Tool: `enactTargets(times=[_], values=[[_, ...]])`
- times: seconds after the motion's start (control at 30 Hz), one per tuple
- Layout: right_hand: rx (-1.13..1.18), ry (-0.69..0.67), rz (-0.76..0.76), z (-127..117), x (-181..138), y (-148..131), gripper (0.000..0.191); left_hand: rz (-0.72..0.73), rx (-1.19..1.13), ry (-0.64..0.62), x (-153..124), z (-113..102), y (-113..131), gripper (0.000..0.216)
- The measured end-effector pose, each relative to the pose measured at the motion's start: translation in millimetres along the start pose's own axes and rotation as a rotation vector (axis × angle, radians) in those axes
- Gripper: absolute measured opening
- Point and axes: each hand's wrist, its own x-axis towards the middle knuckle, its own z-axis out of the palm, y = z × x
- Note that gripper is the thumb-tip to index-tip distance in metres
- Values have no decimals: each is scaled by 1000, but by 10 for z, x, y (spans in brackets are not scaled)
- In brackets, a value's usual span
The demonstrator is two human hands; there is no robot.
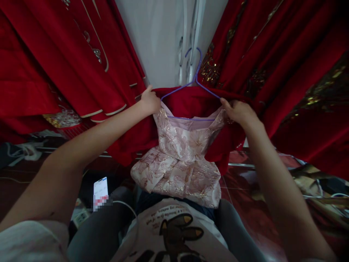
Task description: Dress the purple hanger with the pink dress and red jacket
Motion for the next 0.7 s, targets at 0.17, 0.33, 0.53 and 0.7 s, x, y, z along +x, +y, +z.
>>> enactTargets(times=[0.17, 0.33, 0.53, 0.7], values=[[392, -330, -118, -286, 39, 307, 55, -59, 130, -299, -150, -256, -50, 26], [730, -204, -182, -192, -167, 444, 28, 69, -114, -185, -417, -264, -149, 39], [653, 134, -205, 63, -244, 468, 24, 181, -187, 122, -584, -27, -146, 43], [523, 362, -63, 256, -243, 774, 22, -23, -256, 281, -731, 172, -304, 45]])
